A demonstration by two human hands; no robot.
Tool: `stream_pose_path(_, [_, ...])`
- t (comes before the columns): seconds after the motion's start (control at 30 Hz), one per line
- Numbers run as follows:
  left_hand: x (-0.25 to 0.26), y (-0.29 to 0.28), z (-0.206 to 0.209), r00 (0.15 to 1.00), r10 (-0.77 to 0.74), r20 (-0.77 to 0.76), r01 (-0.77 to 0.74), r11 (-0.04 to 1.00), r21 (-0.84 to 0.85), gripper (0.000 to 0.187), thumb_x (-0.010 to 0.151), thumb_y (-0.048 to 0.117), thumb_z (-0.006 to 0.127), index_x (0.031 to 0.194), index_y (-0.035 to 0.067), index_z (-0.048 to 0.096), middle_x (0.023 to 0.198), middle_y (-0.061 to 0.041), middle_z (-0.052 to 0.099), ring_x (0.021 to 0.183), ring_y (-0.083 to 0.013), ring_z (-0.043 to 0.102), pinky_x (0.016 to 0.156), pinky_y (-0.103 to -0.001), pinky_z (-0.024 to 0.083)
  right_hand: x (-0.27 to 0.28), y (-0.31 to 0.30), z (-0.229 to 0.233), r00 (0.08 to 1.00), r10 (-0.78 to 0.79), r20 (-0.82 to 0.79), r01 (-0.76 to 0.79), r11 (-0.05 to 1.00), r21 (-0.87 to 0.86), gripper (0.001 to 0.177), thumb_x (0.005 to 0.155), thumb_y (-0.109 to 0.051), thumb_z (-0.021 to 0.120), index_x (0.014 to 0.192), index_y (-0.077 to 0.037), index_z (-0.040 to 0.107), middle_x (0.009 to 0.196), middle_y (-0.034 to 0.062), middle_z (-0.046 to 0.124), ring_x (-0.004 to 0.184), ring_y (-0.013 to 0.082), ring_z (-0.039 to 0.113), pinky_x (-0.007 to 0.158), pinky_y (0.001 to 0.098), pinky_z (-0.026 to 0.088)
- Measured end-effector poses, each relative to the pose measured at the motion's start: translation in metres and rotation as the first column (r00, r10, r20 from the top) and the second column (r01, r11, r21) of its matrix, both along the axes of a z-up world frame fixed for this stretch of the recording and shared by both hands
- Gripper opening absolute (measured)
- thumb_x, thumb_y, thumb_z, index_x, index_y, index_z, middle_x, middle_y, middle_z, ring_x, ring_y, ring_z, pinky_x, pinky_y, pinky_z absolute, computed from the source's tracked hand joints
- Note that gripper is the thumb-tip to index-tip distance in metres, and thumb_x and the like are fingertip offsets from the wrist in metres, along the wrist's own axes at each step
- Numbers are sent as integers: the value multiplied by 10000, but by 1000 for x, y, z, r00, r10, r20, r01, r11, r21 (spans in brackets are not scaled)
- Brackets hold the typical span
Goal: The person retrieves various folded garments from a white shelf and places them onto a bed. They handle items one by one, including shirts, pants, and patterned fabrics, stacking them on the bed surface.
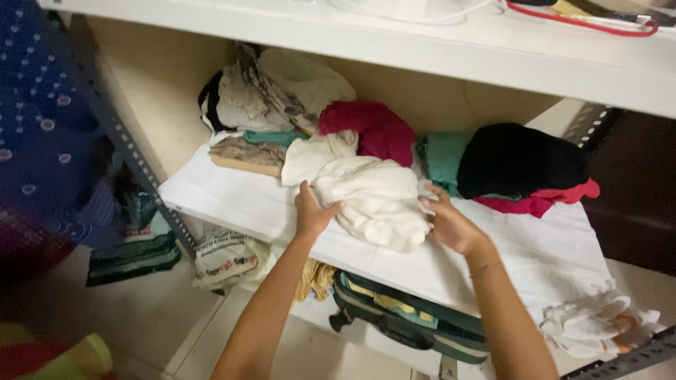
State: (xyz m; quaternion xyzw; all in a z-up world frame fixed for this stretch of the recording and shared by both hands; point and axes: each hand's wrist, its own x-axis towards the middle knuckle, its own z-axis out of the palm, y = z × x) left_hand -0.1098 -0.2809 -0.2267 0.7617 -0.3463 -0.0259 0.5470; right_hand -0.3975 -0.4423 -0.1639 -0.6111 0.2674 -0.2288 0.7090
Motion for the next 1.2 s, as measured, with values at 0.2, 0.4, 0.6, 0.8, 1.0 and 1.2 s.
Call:
stream_pose_path(0.2, [-9, -2, 15, 902, -254, -349, 196, 961, -194, 1088, 684, 340, 879, 1533, 6, 286, 1454, -192, 565, 1315, -280, 569, 1078, -372, 465, 55, 32, 6, 966, -212, -147, 225, 971, 82, 653, 810, -228, 812, 1326, 97, 578, 1194, 215, 734, 978, 268, 758, 796, 383, 634])
stream_pose_path(0.4, [-14, 28, 26, 690, -398, -604, 184, 904, -385, 1145, 747, 388, 863, 1592, 111, 141, 1575, -145, 418, 1432, -300, 453, 1156, -401, 400, 56, 63, 54, 979, -55, 196, 25, 988, 153, 457, 832, -185, 767, 1215, 41, 661, 1025, 154, 750, 822, 224, 746, 738, 374, 628])
stream_pose_path(0.6, [-45, 98, -3, 321, -716, -621, 84, 674, -734, 1081, 706, 467, 805, 1579, 261, 203, 1490, -82, 457, 1362, -354, 468, 1070, -549, 461, 14, 135, 109, 957, 18, 291, -101, 956, 275, 423, 819, -215, 724, 1189, -16, 677, 1014, 111, 751, 843, 203, 738, 758, 350, 604])
stream_pose_path(0.8, [-114, 176, -16, 280, -902, -328, 63, 358, -932, 665, 885, 285, 706, 1438, -11, 487, 1358, -164, 623, 1272, -332, 592, 1125, -473, 456, 14, 160, 103, 964, 161, 210, -221, 925, 308, 403, 845, -221, 730, 1177, -12, 641, 988, 127, 707, 817, 243, 709, 730, 388, 600])
stream_pose_path(1.0, [-183, 261, 9, 344, -744, -573, -299, 492, -818, 472, 903, 224, 617, 1304, -22, 574, 1247, -187, 667, 1182, -344, 633, 1064, -496, 517, -6, 210, 51, 941, 313, 133, -340, 877, 339, 418, 815, -197, 717, 1206, -59, 664, 1026, 102, 737, 856, 219, 732, 757, 367, 609])
stream_pose_path(1.2, [-275, 379, -26, 211, -671, -711, -451, 578, -680, 678, 795, 454, 537, 1289, -1, 625, 1225, -221, 707, 1141, -390, 666, 1025, -525, 514, -55, 313, -52, 896, 442, 40, -391, 745, 541, 420, 850, -199, 735, 1229, -57, 626, 1051, 102, 715, 905, 224, 721, 801, 389, 594])
